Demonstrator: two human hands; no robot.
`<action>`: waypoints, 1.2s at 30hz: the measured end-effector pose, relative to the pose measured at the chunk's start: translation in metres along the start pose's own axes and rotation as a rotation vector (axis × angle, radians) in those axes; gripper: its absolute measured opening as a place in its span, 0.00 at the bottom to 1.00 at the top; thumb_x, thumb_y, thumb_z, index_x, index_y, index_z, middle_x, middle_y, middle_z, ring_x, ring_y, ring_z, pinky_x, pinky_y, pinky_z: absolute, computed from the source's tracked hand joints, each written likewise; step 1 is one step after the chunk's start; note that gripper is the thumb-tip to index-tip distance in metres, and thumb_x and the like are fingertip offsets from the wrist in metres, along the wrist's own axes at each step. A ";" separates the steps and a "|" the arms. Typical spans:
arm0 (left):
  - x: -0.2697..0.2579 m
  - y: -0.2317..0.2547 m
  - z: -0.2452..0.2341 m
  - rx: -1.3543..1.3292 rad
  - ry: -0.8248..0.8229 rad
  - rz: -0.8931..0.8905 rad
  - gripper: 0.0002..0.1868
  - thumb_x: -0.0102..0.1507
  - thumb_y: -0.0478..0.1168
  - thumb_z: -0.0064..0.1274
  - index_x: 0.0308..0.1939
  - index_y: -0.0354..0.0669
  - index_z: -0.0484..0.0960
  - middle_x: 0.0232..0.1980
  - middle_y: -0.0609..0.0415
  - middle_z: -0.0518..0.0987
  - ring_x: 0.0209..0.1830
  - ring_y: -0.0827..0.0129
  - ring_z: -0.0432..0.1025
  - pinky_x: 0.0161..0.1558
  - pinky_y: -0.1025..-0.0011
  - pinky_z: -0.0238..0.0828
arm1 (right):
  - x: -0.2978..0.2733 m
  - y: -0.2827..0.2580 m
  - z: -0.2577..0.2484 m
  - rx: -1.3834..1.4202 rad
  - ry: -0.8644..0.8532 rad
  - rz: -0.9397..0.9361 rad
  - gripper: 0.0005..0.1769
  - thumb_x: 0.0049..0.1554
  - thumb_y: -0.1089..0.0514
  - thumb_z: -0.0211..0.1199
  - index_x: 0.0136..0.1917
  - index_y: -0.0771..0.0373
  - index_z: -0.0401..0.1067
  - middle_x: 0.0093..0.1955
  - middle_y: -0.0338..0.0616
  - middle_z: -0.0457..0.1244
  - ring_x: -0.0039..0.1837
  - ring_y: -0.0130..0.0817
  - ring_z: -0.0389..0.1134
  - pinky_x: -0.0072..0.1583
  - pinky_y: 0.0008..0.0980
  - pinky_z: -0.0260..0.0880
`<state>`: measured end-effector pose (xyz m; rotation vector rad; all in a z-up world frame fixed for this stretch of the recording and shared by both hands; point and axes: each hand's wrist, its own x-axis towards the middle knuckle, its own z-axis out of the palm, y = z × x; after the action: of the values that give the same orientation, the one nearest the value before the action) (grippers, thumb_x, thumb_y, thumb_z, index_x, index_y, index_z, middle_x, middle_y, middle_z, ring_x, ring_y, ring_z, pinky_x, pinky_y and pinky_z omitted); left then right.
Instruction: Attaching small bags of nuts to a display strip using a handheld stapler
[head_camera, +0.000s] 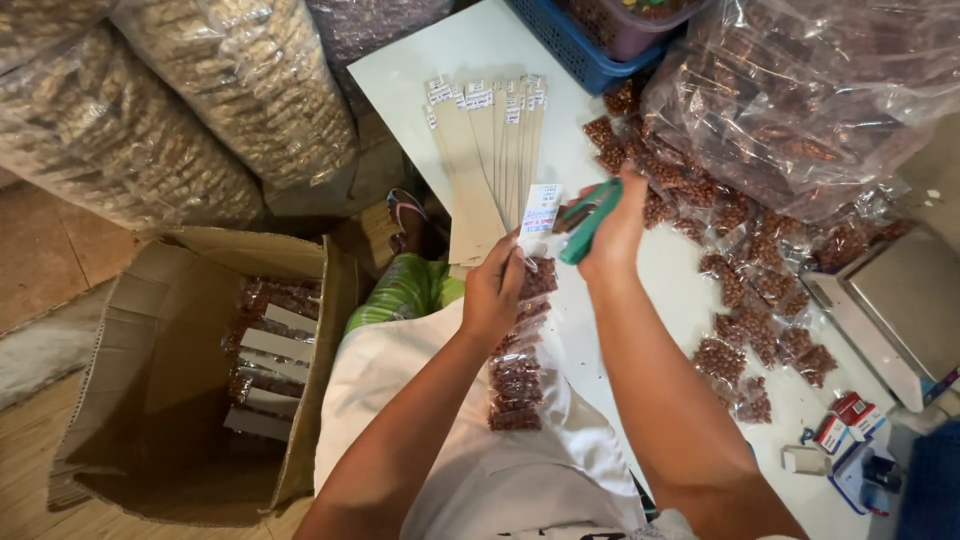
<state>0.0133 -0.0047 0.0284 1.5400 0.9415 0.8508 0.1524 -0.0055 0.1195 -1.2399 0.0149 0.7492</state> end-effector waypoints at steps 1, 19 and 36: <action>0.000 0.000 0.000 0.032 0.007 0.002 0.21 0.71 0.48 0.40 0.67 0.59 0.77 0.51 0.44 0.85 0.54 0.45 0.77 0.60 0.49 0.71 | -0.006 -0.002 0.005 -0.003 -0.003 0.043 0.36 0.50 0.27 0.56 0.34 0.66 0.67 0.28 0.52 0.61 0.30 0.41 0.66 0.31 0.34 0.66; -0.083 0.068 -0.100 -0.328 0.093 -0.047 0.12 0.64 0.50 0.57 0.40 0.47 0.82 0.37 0.65 0.79 0.36 0.81 0.69 0.39 0.78 0.65 | -0.014 -0.025 -0.065 0.177 -0.407 0.222 0.28 0.41 0.56 0.68 0.58 0.55 0.78 0.67 0.45 0.73 0.73 0.41 0.73 0.56 0.34 0.65; -0.200 -0.154 -0.313 0.290 0.233 -0.560 0.18 0.69 0.43 0.39 0.59 0.52 0.80 0.58 0.50 0.82 0.56 0.60 0.75 0.57 0.61 0.69 | 0.160 -0.018 -0.303 -0.892 -0.995 1.141 0.33 0.51 0.36 0.49 0.61 0.53 0.77 0.66 0.51 0.61 0.68 0.53 0.56 0.71 0.58 0.51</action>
<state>-0.3713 -0.0387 -0.0821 1.3202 1.6290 0.5062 0.3990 -0.1857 -0.0378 -1.4936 -0.5135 2.5097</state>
